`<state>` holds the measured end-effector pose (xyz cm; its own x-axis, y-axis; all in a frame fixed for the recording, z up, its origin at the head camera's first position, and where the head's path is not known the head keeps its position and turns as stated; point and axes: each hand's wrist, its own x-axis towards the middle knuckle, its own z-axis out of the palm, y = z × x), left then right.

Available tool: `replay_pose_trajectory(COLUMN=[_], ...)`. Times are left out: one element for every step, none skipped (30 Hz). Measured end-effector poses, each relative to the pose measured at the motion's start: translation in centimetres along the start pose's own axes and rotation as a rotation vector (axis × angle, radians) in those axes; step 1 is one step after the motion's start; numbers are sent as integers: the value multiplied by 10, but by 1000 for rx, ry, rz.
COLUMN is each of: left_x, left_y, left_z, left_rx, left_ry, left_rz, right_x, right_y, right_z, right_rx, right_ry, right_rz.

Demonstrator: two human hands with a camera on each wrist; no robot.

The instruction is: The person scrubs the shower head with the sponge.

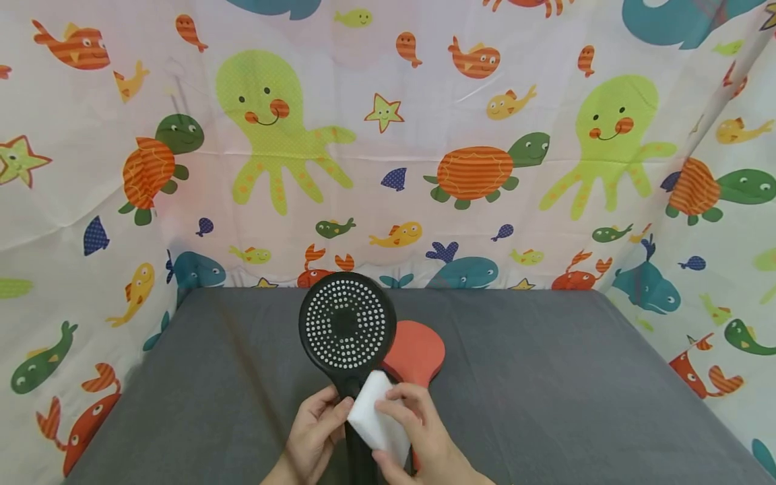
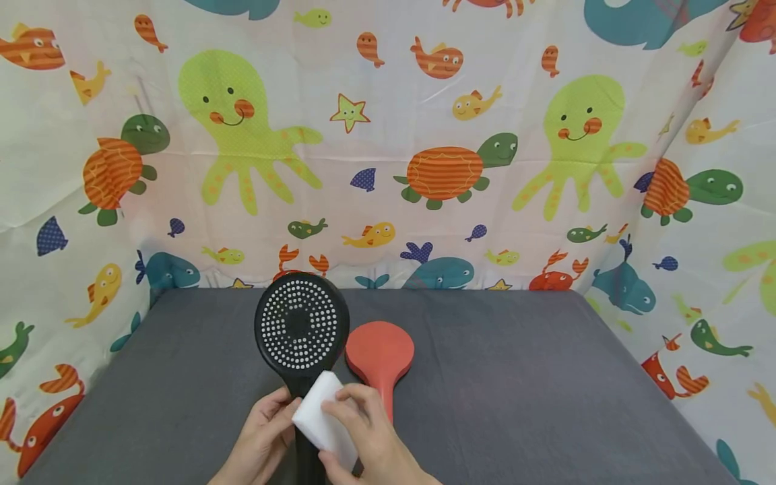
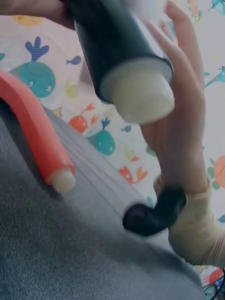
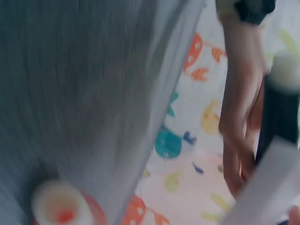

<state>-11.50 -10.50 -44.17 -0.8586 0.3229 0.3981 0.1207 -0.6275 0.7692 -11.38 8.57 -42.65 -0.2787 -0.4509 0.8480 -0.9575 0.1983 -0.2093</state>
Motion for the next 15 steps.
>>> replay_pose_trajectory(left_x=[0, 1, 1, 2, 2, 3, 3, 3, 3, 2, 1, 1, 0, -1, -2], left_y=[2, 3, 5, 6, 7, 7, 8, 8, 8, 7, 6, 4, 2, 0, -2], left_z=[0, -1, -1, -2, -2, -2, -2, -2, -1, 0, 1, 1, 2, 3, 3], left_rx=[4, 4, -4, -5, -2, 8, 20, 32, 47, 66, 90, 102, 112, 119, 116], left_ry=[26, 47, 63, 81, 98, 117, 139, 150, 164, 175, 180, 171, 150, 124, 92], left_rz=[0, 4, 9, 17, 25, 32, 35, 42, 36, 25, 18, 11, 10, 9, 10], right_x=[-3, -7, -10, -14, -17, -19, -20, -21, -20, -19, -16, -12, -8, -3, 1], right_y=[-1, -1, -2, -2, -2, -2, -2, -3, -4, -5, -6, -7, -7, -6, -5], right_z=[1, 1, 1, 1, 0, -2, -4, -5, -7, -8, -8, -8, -8, -7, -6], right_rx=[42, 81, 127, 163, 198, 228, 238, 241, 238, 218, 192, 162, 134, 114, 105], right_ry=[-31, -65, -102, -135, -164, -192, -216, -232, -243, -238, -225, -200, -165, -115, -66], right_rz=[20, 38, 51, 65, 87, 114, 137, 169, 201, 230, 258, 273, 285, 278, 275])
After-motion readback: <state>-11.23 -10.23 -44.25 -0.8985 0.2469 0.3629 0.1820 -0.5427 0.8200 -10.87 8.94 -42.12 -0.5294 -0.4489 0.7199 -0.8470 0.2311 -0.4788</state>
